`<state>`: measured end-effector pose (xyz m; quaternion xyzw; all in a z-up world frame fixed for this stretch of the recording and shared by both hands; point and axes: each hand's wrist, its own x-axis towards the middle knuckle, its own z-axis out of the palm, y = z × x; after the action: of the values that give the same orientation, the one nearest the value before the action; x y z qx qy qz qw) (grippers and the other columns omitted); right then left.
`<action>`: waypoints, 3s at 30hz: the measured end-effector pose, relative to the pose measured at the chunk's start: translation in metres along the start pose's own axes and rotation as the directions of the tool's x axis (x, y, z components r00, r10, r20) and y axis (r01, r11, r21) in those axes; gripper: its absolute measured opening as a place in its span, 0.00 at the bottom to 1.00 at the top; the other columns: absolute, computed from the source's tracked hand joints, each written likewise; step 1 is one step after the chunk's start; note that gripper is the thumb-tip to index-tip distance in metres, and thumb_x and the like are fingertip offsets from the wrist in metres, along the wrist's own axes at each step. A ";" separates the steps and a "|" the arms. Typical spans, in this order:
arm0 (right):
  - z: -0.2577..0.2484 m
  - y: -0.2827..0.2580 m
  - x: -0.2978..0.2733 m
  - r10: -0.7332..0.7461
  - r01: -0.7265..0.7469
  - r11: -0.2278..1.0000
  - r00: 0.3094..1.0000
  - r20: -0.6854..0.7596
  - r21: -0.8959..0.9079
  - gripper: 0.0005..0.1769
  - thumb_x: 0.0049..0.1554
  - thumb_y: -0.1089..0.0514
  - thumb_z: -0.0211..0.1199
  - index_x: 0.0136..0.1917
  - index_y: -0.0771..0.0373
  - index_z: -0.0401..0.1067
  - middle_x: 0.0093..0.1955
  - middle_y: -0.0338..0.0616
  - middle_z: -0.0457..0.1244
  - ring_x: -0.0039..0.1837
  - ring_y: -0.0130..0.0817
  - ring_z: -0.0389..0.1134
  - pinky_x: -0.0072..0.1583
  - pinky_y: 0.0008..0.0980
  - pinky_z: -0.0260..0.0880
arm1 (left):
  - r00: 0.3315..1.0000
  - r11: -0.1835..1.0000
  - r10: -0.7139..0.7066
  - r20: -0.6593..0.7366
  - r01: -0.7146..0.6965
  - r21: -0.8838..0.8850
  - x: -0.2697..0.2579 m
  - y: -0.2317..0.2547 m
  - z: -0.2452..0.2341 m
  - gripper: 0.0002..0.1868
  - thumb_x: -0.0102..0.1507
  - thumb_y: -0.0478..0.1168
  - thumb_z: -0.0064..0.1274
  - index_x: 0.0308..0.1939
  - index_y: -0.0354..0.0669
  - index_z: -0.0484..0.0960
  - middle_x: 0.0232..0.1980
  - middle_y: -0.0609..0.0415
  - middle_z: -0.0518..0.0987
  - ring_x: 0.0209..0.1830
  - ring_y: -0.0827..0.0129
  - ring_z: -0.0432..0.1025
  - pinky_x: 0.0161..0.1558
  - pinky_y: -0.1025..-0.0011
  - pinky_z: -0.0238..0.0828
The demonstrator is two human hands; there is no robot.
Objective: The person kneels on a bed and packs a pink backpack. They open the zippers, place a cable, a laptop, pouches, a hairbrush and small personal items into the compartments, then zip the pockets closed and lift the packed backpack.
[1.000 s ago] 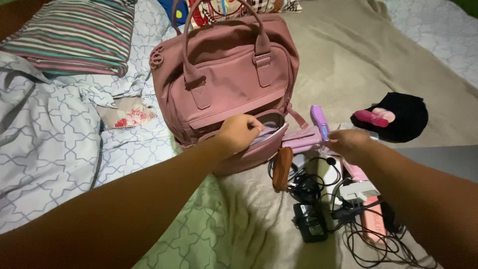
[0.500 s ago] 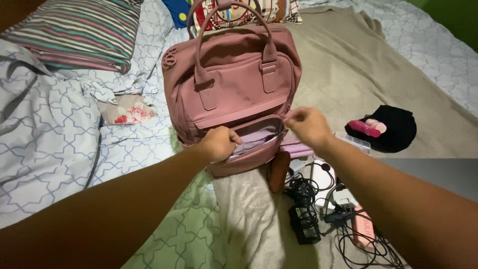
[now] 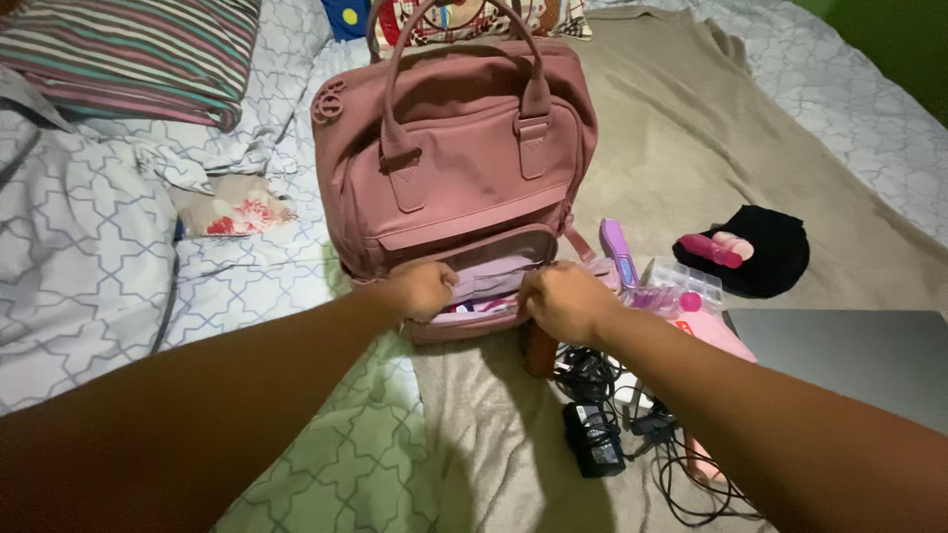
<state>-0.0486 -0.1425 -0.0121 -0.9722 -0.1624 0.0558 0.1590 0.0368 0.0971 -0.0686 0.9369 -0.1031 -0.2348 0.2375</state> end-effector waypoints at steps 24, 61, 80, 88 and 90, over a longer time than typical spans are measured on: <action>0.005 0.013 -0.001 0.083 -0.083 0.996 0.996 0.019 0.043 0.13 0.56 0.54 0.56 0.51 0.54 0.79 0.50 0.50 0.71 0.55 0.51 0.71 0.60 0.47 0.69 | 0.907 0.954 0.079 0.413 -0.189 0.232 0.043 0.050 0.043 0.35 0.70 0.62 0.31 0.61 0.37 0.79 0.66 0.42 0.76 0.64 0.52 0.71 0.65 0.56 0.63; -0.021 0.012 -0.003 0.378 -0.263 0.861 0.904 -0.201 0.435 0.11 0.55 0.57 0.63 0.52 0.59 0.77 0.46 0.46 0.70 0.49 0.41 0.74 0.53 0.38 0.72 | 0.751 0.820 0.570 -0.333 -0.543 0.180 -0.087 0.091 -0.045 0.15 0.59 0.37 0.53 0.49 0.46 0.88 0.48 0.41 0.84 0.48 0.43 0.77 0.54 0.54 0.72; -0.107 0.001 -0.040 0.588 -0.256 -0.075 0.769 0.250 0.964 0.31 0.64 0.30 0.44 0.63 0.55 0.63 0.49 0.51 0.67 0.47 0.37 0.69 0.48 0.35 0.71 | 0.361 0.548 0.813 -0.457 -0.738 0.392 -0.112 0.164 -0.059 0.11 0.58 0.36 0.59 0.45 0.46 0.86 0.44 0.53 0.85 0.48 0.54 0.76 0.50 0.58 0.73; -0.080 0.087 -0.057 0.555 -0.203 -0.205 0.782 0.284 0.958 0.13 0.63 0.60 0.56 0.58 0.71 0.68 0.49 0.50 0.66 0.46 0.36 0.68 0.47 0.29 0.73 | 0.298 0.405 0.909 -0.293 -0.801 0.441 -0.109 0.194 -0.020 0.15 0.53 0.33 0.55 0.42 0.48 0.88 0.43 0.53 0.85 0.48 0.54 0.76 0.53 0.58 0.73; -0.069 0.103 -0.062 0.628 -0.214 -0.183 0.726 0.281 0.960 0.13 0.63 0.60 0.56 0.57 0.72 0.68 0.51 0.50 0.66 0.47 0.36 0.70 0.48 0.28 0.74 | 0.419 0.491 0.868 -0.266 -0.803 0.337 -0.109 0.195 -0.011 0.13 0.54 0.35 0.55 0.40 0.48 0.89 0.42 0.50 0.84 0.49 0.52 0.74 0.51 0.56 0.71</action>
<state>-0.0655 -0.2760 0.0228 -0.5577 0.2905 0.0550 0.7756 -0.0682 -0.0341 0.0780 0.8013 -0.5230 0.1224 0.2634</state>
